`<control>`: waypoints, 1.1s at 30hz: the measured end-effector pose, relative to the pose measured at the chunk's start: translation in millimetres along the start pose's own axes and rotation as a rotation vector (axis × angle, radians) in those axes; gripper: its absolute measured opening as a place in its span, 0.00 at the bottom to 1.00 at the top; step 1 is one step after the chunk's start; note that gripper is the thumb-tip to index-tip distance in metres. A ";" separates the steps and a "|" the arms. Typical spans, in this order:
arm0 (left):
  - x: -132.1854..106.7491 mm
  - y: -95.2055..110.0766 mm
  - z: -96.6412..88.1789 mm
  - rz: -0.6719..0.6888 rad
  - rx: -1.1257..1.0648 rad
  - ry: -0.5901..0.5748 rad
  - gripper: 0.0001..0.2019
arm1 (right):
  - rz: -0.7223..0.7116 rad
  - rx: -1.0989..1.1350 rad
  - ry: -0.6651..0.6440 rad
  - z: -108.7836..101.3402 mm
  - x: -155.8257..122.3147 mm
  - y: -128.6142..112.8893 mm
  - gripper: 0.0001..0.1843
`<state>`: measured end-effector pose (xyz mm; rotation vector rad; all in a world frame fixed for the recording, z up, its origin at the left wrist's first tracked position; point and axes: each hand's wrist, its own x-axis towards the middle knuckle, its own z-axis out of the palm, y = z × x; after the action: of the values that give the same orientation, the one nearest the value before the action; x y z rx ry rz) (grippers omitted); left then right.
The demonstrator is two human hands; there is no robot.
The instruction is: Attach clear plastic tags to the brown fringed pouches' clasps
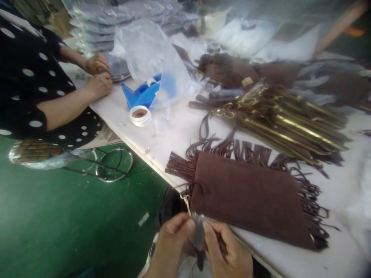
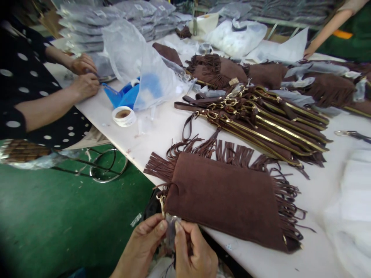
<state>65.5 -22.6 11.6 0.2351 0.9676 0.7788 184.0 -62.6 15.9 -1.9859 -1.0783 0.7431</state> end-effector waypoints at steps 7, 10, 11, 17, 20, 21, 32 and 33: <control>10.6 -1.9 10.2 -0.091 -0.177 0.031 0.16 | -0.260 -0.135 0.061 3.8 0.5 2.4 0.12; 9.1 2.7 16.2 -0.054 -0.171 -0.016 0.11 | -0.410 -0.151 0.074 4.9 1.0 6.5 0.09; 8.1 4.1 18.0 -0.044 -0.163 -0.020 0.10 | -0.440 -0.149 0.066 4.8 1.1 8.0 0.09; 12.2 -3.6 15.7 -0.053 -0.112 0.075 0.15 | -0.503 -0.208 0.025 3.9 -2.2 16.2 0.14; 17.9 -12.9 10.8 -0.057 -0.088 0.173 0.18 | -0.509 -0.205 0.018 4.5 -3.3 16.0 0.13; 18.9 -15.0 9.9 -0.047 -0.090 0.188 0.19 | -0.510 -0.191 0.026 4.7 -3.1 15.2 0.12; 14.8 -22.3 18.6 0.109 -0.041 0.164 0.15 | -0.481 -0.129 0.104 10.0 -2.8 12.0 0.08; 13.0 -23.1 18.9 0.126 -0.005 0.176 0.16 | -0.517 -0.170 0.120 10.4 -3.5 12.0 0.09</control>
<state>96.3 -27.2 2.2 0.2276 1.1244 0.9290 179.6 -66.5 0.8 -1.7429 -1.5348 0.2604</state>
